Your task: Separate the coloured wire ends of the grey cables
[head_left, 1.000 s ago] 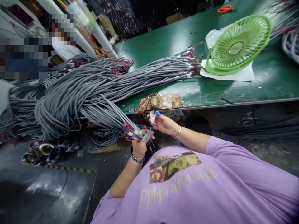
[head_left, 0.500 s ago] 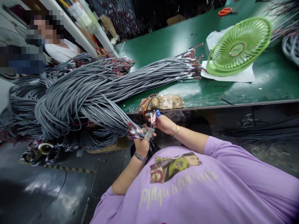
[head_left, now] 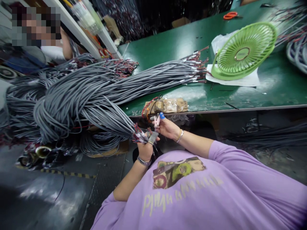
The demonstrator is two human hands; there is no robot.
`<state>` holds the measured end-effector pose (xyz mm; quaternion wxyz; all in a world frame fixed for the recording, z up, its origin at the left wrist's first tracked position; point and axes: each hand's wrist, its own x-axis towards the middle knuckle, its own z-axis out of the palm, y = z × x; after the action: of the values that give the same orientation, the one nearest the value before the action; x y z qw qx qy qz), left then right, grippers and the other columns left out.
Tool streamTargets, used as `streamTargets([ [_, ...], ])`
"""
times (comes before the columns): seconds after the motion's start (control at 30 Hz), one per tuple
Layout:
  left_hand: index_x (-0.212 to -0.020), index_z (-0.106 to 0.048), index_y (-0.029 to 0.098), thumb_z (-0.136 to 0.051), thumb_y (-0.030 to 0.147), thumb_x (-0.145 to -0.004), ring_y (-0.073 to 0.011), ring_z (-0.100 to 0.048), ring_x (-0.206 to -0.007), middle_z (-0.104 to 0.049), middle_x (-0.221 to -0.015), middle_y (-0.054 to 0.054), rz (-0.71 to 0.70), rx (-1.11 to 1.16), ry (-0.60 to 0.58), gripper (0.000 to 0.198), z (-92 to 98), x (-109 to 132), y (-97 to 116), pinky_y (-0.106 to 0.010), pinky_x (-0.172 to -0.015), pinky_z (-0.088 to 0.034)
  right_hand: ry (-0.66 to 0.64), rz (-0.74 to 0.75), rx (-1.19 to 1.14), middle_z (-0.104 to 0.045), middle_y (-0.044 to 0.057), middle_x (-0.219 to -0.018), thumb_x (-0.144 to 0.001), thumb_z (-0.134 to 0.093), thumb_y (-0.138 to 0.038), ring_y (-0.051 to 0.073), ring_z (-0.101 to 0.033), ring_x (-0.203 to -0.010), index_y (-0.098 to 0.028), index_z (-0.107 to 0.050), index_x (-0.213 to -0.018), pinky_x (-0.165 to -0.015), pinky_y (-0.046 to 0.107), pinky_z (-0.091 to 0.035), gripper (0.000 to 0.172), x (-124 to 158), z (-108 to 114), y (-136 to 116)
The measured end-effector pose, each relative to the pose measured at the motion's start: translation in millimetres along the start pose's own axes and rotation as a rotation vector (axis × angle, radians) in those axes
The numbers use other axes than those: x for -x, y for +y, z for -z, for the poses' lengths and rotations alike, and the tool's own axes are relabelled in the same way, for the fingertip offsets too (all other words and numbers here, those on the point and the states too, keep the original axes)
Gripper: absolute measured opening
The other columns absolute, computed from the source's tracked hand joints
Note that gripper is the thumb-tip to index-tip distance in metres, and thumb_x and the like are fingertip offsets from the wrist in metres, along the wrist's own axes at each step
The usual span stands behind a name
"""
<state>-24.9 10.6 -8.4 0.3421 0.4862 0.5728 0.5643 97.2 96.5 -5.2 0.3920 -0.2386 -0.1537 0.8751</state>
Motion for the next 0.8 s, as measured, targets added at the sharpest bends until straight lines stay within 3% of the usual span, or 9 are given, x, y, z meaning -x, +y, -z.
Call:
streamTargets([
  [0.23,-0.069,-0.07,0.018,-0.07,0.035,-0.076,-0.0152,-0.064,-0.059,-0.068,-0.062,-0.002,-0.027,0.038,0.02,0.019,4.8,2.9,4.8,-0.026,-0.057,-0.049,-0.099,-0.084,0.078,-0.066,0.005,-0.082,-0.088,-0.045,-0.067,0.01,-0.055,-0.064,-0.016,-0.067,-0.091,-0.057,0.022,-0.044,0.056,7.5,7.0,-4.3],
  [0.3,-0.07,-0.07,0.018,-0.07,0.036,-0.076,-0.0151,-0.064,-0.059,-0.068,-0.061,-0.002,-0.04,0.047,0.039,0.019,5.4,3.3,4.9,-0.026,-0.057,-0.049,-0.138,-0.094,0.118,-0.066,0.004,-0.081,-0.084,-0.057,-0.062,0.01,-0.054,-0.063,-0.015,-0.066,-0.089,-0.057,0.022,-0.044,0.049,13.3,11.1,-4.3],
  [0.43,-0.067,-0.068,0.018,-0.068,0.038,-0.077,-0.0161,-0.065,-0.06,-0.068,-0.061,-0.002,-0.039,0.008,0.045,0.023,5.0,3.7,5.4,-0.029,-0.06,-0.053,-0.201,-0.069,0.228,-0.062,0.0,-0.073,-0.062,-0.085,-0.04,0.007,-0.051,-0.06,-0.014,-0.064,-0.081,-0.057,0.022,-0.043,0.039,28.6,16.6,0.7],
  [0.63,-0.065,-0.068,0.018,-0.068,0.034,-0.079,-0.0163,-0.065,-0.062,-0.066,-0.061,-0.002,-0.03,-0.016,-0.021,0.021,6.2,4.8,5.1,-0.03,-0.066,-0.054,-0.102,0.054,0.308,-0.05,-0.006,-0.055,-0.057,-0.086,-0.038,0.006,-0.043,-0.051,-0.015,-0.058,-0.07,-0.053,0.021,-0.034,0.039,40.0,6.3,11.6],
  [0.8,-0.061,-0.066,0.018,-0.069,0.033,-0.078,-0.0155,-0.064,-0.062,-0.065,-0.06,-0.002,-0.028,-0.051,-0.01,0.023,8.3,5.8,5.8,-0.029,-0.067,-0.054,-0.021,0.099,0.321,-0.05,-0.006,-0.053,-0.054,-0.086,-0.035,0.006,-0.041,-0.05,-0.015,-0.057,-0.067,-0.052,0.022,-0.032,0.037,41.6,1.4,14.6],
])
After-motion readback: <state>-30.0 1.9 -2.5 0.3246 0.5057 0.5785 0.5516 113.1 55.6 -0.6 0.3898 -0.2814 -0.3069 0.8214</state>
